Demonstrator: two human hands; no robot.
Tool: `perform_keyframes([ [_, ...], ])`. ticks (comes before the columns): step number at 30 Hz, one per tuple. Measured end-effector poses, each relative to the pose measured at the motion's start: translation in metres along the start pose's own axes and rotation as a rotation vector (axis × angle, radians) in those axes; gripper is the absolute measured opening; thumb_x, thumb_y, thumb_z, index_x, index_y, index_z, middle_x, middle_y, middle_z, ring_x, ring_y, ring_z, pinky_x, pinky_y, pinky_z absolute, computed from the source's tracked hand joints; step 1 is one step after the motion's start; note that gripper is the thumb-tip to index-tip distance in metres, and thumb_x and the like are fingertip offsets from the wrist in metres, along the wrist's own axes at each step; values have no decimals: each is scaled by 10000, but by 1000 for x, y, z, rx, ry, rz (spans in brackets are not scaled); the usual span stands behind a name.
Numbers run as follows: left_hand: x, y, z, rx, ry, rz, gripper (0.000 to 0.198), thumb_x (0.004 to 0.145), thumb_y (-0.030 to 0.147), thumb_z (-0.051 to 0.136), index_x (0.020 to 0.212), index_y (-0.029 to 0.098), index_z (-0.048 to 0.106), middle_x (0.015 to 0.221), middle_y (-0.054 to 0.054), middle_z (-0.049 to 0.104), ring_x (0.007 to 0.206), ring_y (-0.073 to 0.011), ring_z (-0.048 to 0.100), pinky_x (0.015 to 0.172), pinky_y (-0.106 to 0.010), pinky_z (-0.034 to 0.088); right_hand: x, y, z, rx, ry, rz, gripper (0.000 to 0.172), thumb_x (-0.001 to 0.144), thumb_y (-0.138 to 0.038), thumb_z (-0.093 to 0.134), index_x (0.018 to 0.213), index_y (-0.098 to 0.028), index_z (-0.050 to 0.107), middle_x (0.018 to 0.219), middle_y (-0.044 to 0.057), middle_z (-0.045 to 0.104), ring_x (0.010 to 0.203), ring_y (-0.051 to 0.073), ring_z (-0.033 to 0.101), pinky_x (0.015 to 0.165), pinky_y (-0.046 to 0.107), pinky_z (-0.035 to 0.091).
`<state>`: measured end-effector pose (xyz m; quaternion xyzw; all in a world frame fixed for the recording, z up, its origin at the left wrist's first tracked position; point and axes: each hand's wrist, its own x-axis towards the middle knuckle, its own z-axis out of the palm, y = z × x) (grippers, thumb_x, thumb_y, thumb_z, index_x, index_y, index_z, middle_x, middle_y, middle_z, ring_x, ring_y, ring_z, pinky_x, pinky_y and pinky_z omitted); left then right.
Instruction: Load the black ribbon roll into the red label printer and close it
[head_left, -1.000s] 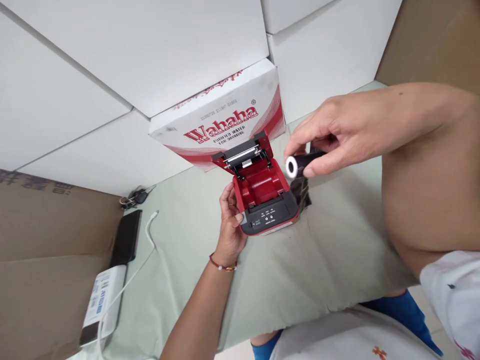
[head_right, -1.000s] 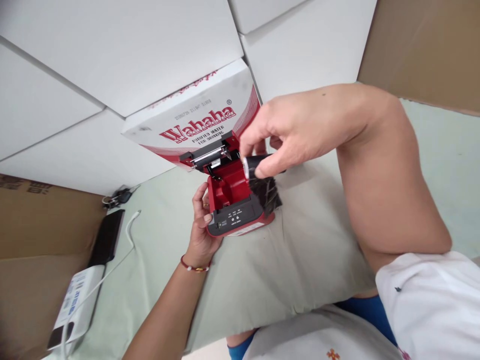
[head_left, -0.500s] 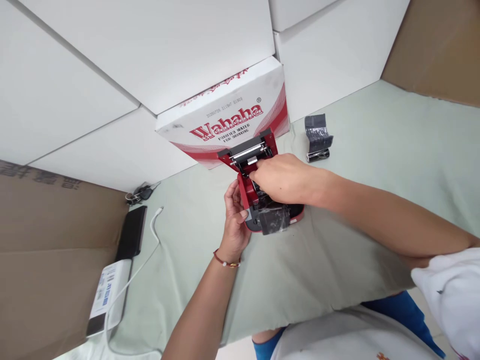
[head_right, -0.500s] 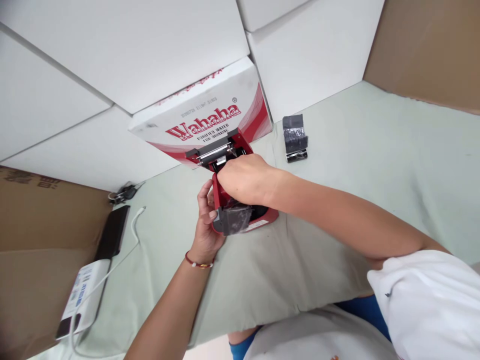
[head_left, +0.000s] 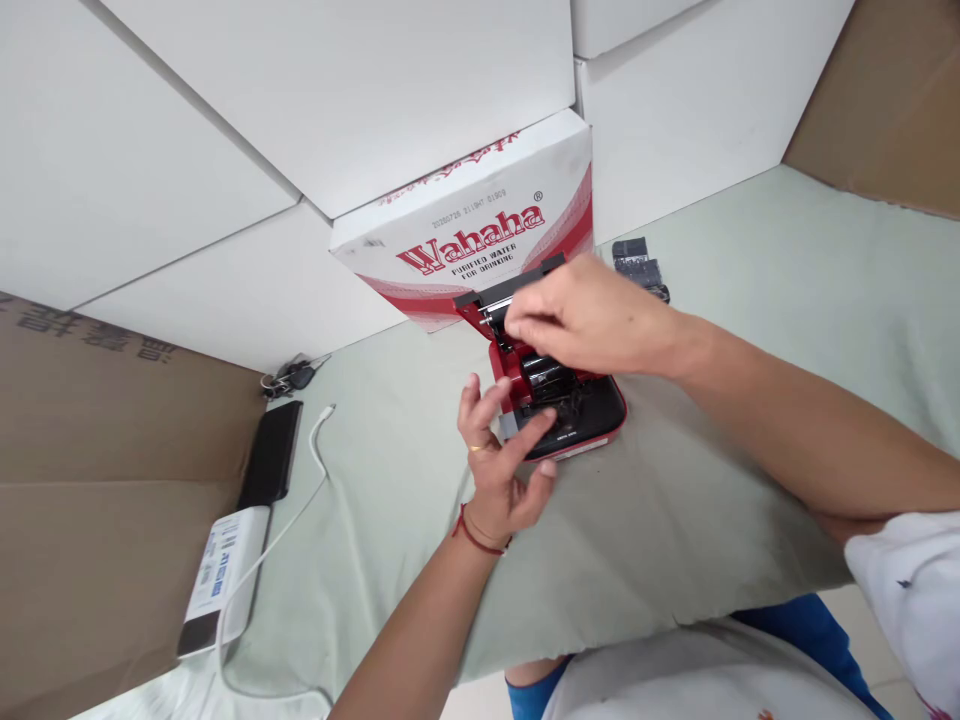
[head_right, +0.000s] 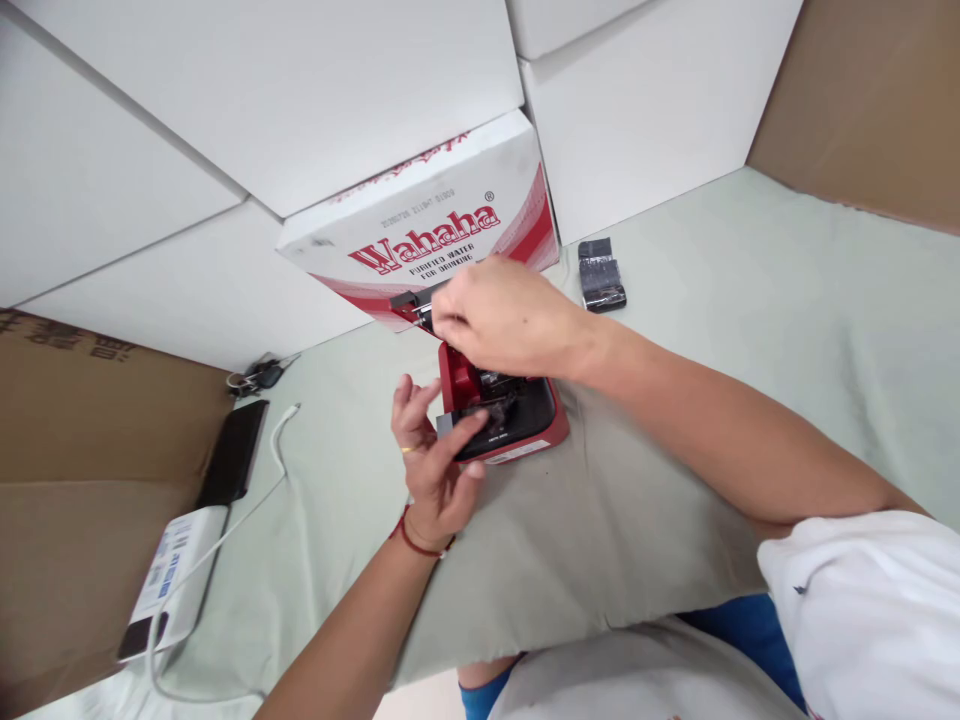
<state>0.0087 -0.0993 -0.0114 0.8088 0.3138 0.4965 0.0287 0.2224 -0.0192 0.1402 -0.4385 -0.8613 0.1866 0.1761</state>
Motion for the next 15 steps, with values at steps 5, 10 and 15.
perform_keyframes([
  [5,3,14,1,176,32,103,346,978,209,669,1294,265,797,1597,-138,630,1698,-344,380,1382,-627,327,5,20,2,47,421,102,406,1171,-349,401,1341,-166,722,1174,102,802,1052,237,707,917,338,496],
  [10,0,18,1,234,83,145,326,965,144,691,1216,301,828,1529,-119,667,1709,-306,366,1380,-569,355,24,52,24,163,336,205,479,1178,-530,426,1407,-173,649,1291,152,787,1181,299,723,1016,415,533],
  [15,4,22,0,265,82,192,336,948,92,641,1159,275,827,1473,-119,673,1730,-253,322,1412,-503,307,21,50,15,440,368,117,549,1181,-624,368,1161,-215,734,1168,90,822,1102,241,735,981,359,538],
])
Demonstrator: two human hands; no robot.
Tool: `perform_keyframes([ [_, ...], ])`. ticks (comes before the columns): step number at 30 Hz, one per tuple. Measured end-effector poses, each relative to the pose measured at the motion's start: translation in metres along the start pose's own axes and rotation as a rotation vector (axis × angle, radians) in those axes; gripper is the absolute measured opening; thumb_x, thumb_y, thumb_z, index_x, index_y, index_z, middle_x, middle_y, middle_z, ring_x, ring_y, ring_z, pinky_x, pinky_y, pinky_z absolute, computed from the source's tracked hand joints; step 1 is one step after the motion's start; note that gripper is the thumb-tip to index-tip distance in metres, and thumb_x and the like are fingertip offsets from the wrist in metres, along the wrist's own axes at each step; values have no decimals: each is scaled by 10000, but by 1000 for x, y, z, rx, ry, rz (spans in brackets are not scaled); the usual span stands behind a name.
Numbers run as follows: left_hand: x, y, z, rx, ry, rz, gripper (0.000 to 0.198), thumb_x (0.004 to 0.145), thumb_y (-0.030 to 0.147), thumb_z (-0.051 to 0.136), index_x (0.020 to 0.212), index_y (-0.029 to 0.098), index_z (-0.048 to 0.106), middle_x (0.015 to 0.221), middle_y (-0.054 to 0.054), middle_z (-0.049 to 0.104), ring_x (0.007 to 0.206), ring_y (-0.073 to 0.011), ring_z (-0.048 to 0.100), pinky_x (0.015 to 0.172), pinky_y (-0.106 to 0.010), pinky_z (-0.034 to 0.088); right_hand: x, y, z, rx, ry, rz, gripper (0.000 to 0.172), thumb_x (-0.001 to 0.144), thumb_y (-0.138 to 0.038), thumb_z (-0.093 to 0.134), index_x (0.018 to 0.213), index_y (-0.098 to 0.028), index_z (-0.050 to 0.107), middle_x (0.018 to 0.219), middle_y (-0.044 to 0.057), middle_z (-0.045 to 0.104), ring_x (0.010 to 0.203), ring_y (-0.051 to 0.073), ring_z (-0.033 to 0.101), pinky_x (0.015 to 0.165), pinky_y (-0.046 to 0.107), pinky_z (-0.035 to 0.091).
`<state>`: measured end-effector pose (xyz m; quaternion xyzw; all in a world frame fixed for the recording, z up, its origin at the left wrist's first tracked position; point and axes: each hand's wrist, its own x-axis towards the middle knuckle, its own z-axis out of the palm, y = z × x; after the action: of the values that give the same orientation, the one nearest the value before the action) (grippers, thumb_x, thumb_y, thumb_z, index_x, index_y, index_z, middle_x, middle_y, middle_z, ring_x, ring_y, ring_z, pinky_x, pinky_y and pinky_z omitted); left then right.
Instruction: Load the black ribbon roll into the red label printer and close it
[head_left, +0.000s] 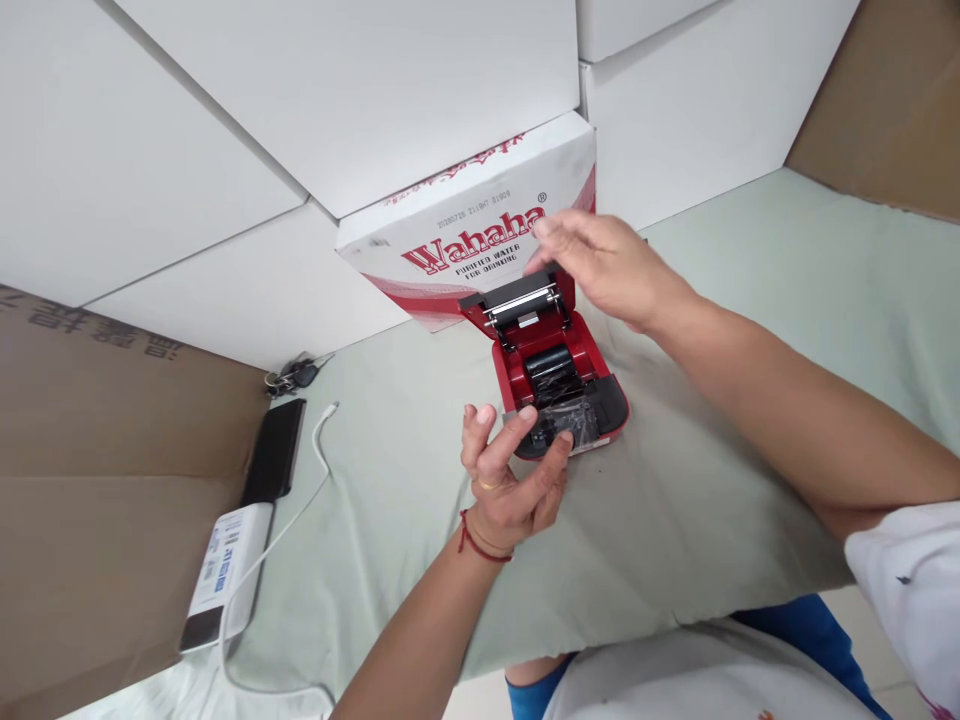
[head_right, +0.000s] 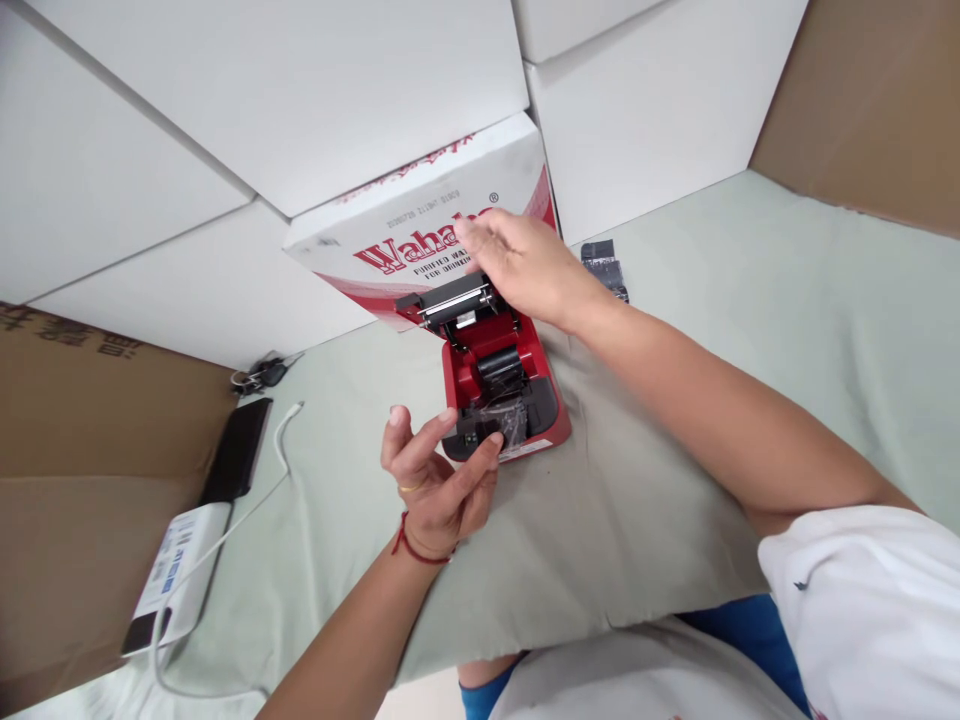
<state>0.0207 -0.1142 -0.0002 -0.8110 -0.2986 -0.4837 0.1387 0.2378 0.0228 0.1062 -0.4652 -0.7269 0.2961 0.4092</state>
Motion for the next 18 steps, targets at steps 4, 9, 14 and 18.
perform_keyframes([
  [4,0,2,1,17,32,-14,359,906,79,659,1134,290,840,1459,-101,679,1710,-256,347,1415,-500,303,-12,-23,-27,-74,-144,-38,416,1112,-583,582,1010,-235,786,987,35,820,943,220,705,869,341,512],
  [9,-5,-2,-1,16,6,13,369,899,113,702,1184,305,837,1498,-91,667,1706,-287,356,1419,-539,301,-30,-52,-46,-505,-533,-127,256,1057,-241,581,940,-228,808,767,-6,743,729,181,638,724,331,423],
  [14,-10,-9,0,-21,-40,7,437,915,148,683,1281,359,795,1379,-77,742,1550,-311,571,1363,-656,382,-40,-75,-32,-925,-816,-125,226,947,-64,601,938,-183,793,738,51,728,638,200,578,618,363,343],
  [18,-10,-8,2,-54,-34,0,464,912,113,676,1291,354,790,1370,-68,756,1508,-291,614,1373,-637,377,-49,-83,-19,-941,-783,-222,156,889,-55,675,852,-176,768,685,57,701,653,205,606,633,351,347],
])
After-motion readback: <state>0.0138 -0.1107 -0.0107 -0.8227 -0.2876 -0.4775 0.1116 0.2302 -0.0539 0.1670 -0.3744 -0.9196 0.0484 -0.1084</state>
